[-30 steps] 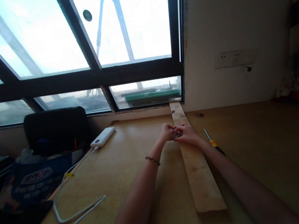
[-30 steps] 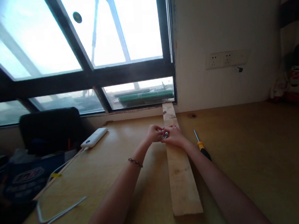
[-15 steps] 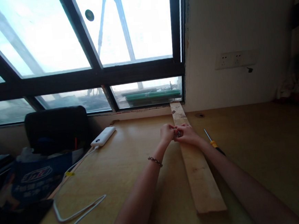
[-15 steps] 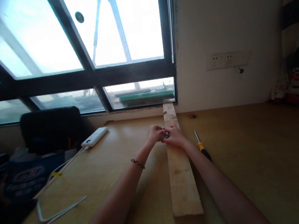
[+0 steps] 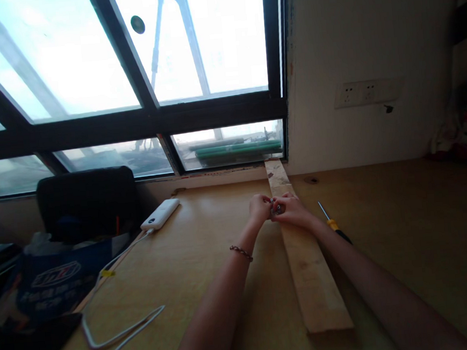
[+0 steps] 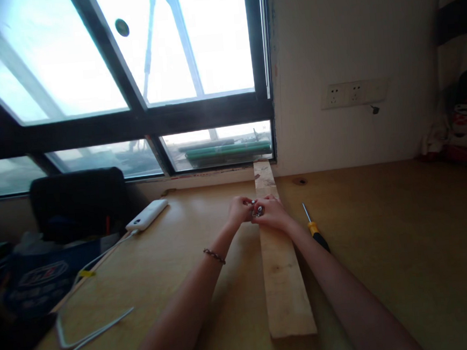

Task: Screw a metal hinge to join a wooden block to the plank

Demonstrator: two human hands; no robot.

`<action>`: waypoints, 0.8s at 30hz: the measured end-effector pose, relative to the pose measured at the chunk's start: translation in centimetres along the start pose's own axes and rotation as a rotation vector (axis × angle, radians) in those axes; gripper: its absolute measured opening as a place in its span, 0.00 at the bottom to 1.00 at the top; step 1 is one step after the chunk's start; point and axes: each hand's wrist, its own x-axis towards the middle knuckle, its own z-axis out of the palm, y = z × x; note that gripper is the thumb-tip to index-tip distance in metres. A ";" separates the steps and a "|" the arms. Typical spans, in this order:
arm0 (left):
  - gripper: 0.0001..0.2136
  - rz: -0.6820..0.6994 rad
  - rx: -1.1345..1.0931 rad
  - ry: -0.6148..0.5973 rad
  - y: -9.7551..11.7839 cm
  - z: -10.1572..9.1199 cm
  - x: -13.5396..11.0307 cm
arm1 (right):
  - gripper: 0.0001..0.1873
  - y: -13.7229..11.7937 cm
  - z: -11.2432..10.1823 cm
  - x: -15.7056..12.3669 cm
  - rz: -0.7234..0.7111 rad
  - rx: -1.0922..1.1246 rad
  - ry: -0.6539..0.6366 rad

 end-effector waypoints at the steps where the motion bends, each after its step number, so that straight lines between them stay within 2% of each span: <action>1: 0.10 -0.002 -0.020 0.018 -0.1 0.1 0.0 | 0.13 0.0 0.0 0.0 0.001 0.000 -0.001; 7: 0.07 0.025 -0.121 0.068 -0.5 0.3 -0.1 | 0.12 0.1 0.1 0.1 -0.001 -0.011 -0.005; 11: 0.07 0.040 -0.372 0.118 0.7 -0.3 -0.4 | 0.15 -0.1 -0.2 0.1 0.022 -0.028 -0.021; 14: 0.11 0.059 -0.562 0.195 1.8 -1.7 -0.3 | 0.14 -0.2 -0.3 0.1 0.003 -0.020 -0.025; 17: 0.13 0.041 -0.584 0.201 1.6 -4.0 0.2 | 0.12 -0.4 -0.4 0.0 -0.003 -0.016 -0.028; 20: 0.11 -0.053 -0.375 0.128 -1.7 -6.5 0.6 | 0.12 -0.4 -0.4 0.1 0.009 -0.018 -0.039; 24: 0.06 -0.185 0.272 0.072 -9.0 -9.0 -0.2 | 0.12 -0.2 -0.2 0.1 0.024 -0.017 -0.029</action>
